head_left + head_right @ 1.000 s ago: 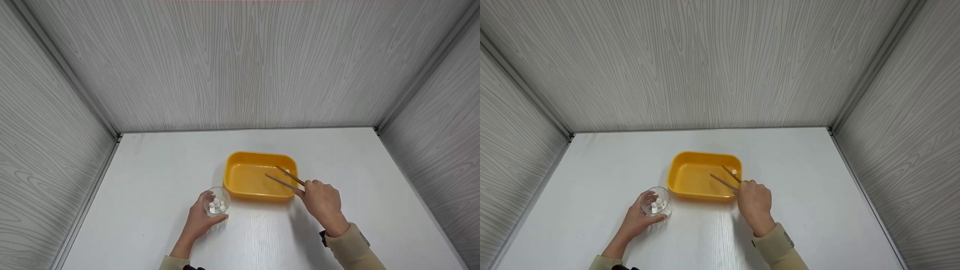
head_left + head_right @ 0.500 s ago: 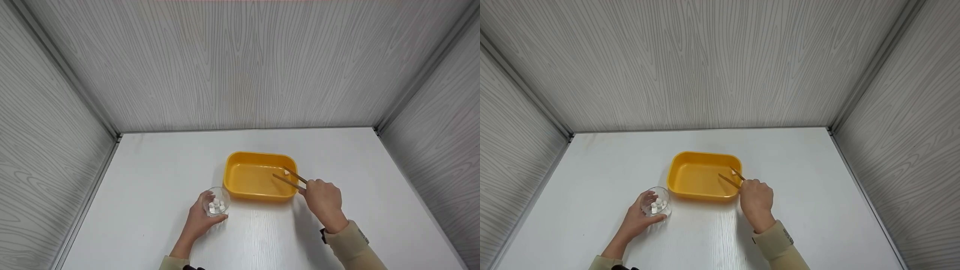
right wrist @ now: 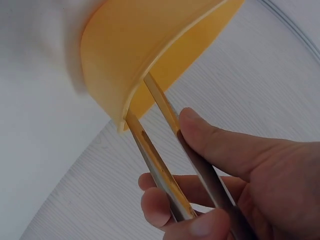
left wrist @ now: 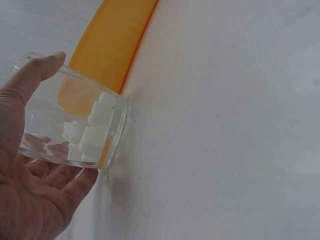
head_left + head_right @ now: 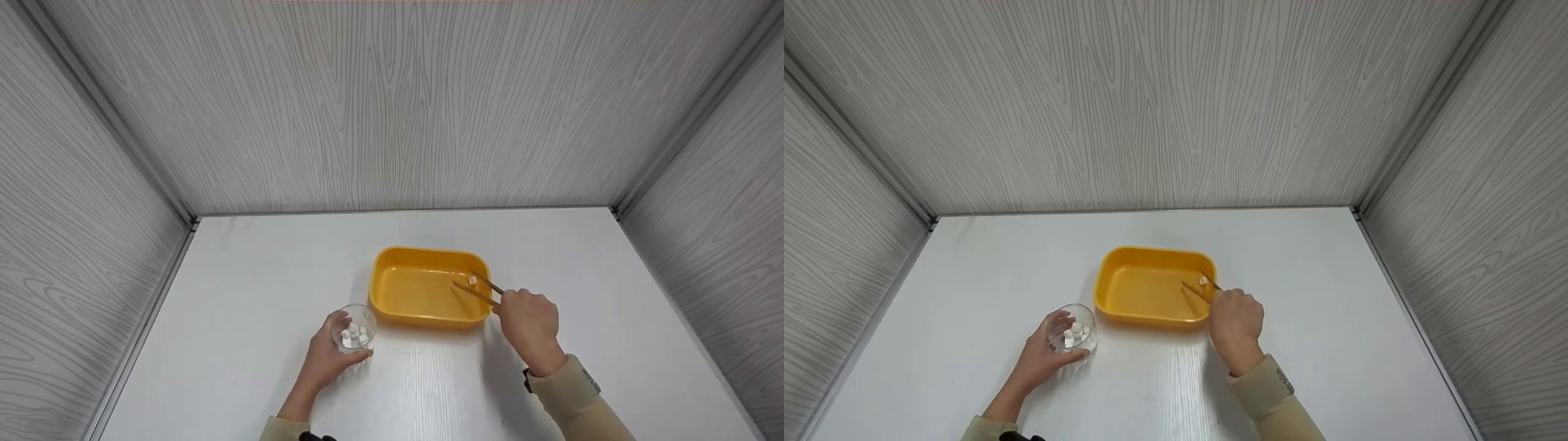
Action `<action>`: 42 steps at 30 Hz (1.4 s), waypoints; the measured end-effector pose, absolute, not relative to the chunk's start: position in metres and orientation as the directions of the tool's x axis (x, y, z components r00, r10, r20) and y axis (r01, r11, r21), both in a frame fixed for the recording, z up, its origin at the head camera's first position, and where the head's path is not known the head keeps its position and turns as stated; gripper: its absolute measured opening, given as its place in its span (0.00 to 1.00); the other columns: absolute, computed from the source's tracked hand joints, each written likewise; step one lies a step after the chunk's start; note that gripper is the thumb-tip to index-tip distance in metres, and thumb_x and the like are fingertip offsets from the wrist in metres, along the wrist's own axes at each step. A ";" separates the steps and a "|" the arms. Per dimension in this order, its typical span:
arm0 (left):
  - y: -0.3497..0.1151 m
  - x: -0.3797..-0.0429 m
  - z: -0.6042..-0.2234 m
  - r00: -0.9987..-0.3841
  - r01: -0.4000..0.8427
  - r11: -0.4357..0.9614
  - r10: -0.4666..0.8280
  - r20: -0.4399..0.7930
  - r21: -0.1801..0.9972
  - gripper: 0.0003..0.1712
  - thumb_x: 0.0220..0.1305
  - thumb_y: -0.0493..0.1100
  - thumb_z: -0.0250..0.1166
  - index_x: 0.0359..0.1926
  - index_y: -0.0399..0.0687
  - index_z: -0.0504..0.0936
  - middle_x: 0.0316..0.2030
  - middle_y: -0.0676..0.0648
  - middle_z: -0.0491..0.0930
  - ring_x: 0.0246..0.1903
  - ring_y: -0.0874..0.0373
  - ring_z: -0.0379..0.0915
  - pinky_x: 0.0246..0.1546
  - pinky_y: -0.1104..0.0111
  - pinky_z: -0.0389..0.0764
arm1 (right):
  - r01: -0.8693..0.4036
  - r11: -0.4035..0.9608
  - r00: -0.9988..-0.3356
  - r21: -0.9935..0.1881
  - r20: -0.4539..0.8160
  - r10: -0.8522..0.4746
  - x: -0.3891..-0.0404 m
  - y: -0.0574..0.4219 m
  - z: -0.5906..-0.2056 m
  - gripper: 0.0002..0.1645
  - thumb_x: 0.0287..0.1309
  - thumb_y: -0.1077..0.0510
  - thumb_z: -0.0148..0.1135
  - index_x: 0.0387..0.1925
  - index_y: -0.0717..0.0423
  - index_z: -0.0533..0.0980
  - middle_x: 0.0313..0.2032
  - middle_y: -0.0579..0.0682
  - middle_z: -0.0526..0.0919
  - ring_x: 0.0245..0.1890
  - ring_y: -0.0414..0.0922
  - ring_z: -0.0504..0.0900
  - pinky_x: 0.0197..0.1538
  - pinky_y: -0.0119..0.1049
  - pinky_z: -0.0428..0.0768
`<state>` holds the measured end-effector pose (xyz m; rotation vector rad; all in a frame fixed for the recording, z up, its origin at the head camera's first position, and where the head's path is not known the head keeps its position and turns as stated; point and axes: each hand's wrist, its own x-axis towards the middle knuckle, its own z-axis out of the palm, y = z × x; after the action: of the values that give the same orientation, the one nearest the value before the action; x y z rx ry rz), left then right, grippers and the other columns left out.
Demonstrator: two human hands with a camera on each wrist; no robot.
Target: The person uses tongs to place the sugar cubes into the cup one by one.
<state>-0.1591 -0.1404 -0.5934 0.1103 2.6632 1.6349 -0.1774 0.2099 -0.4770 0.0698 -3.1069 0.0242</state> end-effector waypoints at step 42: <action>-0.142 -0.159 -0.596 -0.997 0.041 0.425 0.071 0.011 0.904 0.54 0.43 0.50 0.81 0.67 0.41 0.63 0.61 0.37 0.73 0.66 0.40 0.62 0.69 0.47 0.58 | -0.143 0.973 -0.985 0.180 0.069 -0.157 -0.171 0.190 -0.478 0.13 0.56 0.67 0.63 0.18 0.65 0.77 0.15 0.55 0.71 0.17 0.52 0.77 0.16 0.43 0.79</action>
<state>-0.1590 -0.1418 -0.5963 0.1033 2.6278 1.6660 -0.1713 0.1900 -0.4780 0.2311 -3.0382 -0.2679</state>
